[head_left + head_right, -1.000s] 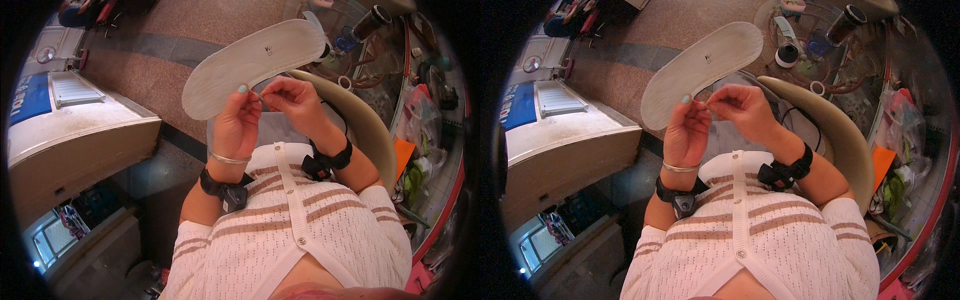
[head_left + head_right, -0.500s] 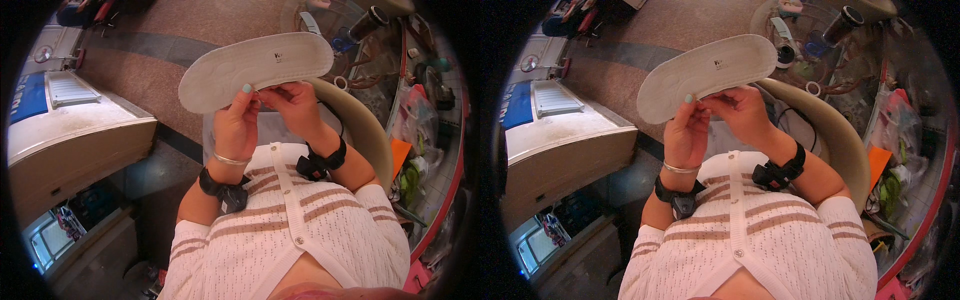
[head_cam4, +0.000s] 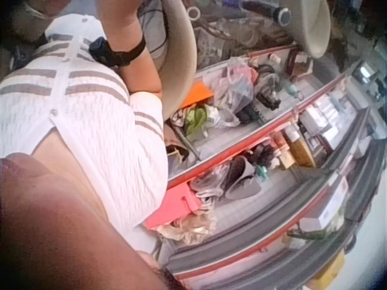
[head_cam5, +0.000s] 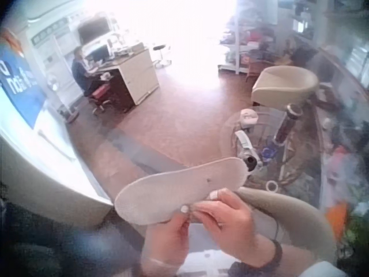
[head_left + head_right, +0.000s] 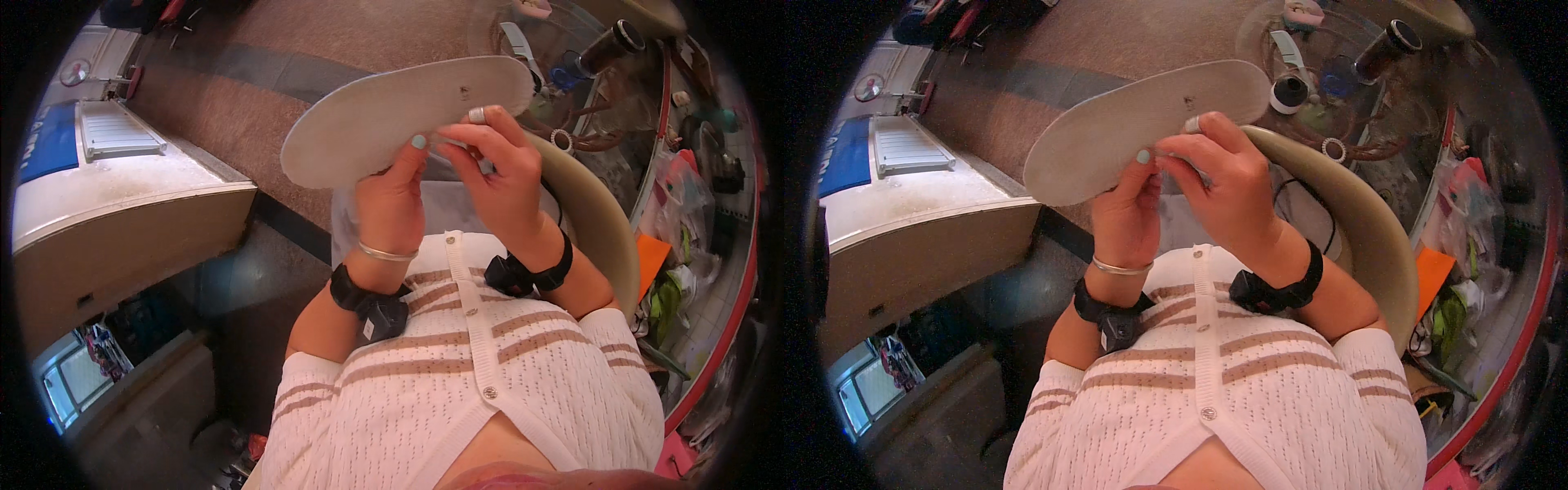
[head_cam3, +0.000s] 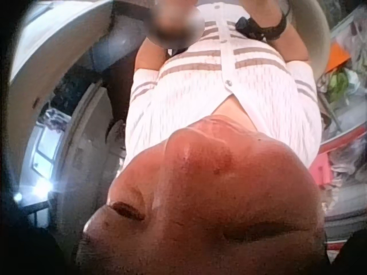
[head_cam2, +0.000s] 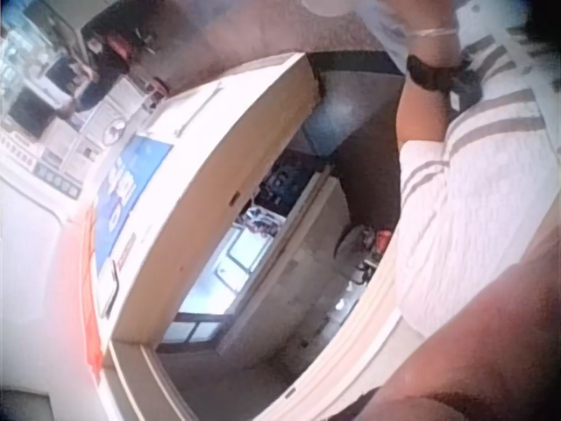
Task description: The person hand-sews a white shoe insole using a needle and thread. They stitch along the edge of the insole, pulling the thread through repeatedly to secure the seam.
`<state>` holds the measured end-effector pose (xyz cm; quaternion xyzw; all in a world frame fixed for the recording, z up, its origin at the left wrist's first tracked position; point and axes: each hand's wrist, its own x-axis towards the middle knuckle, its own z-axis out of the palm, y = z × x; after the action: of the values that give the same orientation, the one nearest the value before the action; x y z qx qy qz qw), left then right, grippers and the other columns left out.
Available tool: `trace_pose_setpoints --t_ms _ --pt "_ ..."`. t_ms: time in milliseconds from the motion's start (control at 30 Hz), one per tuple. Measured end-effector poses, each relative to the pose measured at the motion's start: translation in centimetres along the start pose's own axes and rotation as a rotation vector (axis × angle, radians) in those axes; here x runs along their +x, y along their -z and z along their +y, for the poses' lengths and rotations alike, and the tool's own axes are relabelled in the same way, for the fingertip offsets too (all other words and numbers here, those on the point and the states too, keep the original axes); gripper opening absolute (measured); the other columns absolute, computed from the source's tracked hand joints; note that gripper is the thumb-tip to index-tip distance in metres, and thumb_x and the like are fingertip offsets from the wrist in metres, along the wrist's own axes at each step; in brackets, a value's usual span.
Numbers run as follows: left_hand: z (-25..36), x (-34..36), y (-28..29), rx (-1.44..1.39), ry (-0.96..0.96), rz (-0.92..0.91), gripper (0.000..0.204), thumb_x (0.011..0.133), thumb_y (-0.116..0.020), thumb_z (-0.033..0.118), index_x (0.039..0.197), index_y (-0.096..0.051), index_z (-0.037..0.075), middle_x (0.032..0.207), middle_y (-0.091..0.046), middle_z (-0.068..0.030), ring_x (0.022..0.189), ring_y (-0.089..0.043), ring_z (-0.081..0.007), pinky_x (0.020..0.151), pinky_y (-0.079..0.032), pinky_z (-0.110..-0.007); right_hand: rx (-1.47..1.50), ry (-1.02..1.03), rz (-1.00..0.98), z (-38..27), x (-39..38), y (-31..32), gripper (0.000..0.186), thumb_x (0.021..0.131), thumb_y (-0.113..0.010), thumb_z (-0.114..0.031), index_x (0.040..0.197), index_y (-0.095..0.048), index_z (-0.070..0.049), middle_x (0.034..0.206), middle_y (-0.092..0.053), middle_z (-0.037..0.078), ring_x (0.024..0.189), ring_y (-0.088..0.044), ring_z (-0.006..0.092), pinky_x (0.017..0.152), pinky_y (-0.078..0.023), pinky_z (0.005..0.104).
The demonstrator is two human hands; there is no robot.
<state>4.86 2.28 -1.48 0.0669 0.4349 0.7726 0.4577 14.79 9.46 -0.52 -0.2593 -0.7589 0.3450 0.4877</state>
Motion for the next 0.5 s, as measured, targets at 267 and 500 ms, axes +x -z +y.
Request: trace_pose_setpoints --t_ms 267,500 --pt "0.1 -0.3 0.3 0.015 0.095 0.018 0.017 0.079 -0.06 0.004 0.096 -0.056 0.004 0.09 -0.058 -0.003 0.079 -0.054 -0.0119 0.074 -0.044 -0.023 -0.033 0.078 -0.055 0.5 0.2 -0.3 0.011 0.066 -0.064 0.0 0.075 -0.057 -0.002 0.073 -0.052 0.012 0.07 -0.053 0.0283 0.061 -0.044 0.0338" --pt "0.1 -0.4 -0.1 0.036 0.105 0.075 0.013 0.079 -0.06 0.004 0.092 -0.057 0.003 0.087 -0.059 -0.0039 0.076 -0.055 -0.0118 0.07 -0.045 -0.022 -0.031 0.069 -0.155 1.3 0.2 -0.2 0.009 0.069 -0.062 0.002 0.074 -0.055 -0.002 0.073 -0.055 0.012 0.071 -0.055 0.0275 0.062 -0.045 0.0309"
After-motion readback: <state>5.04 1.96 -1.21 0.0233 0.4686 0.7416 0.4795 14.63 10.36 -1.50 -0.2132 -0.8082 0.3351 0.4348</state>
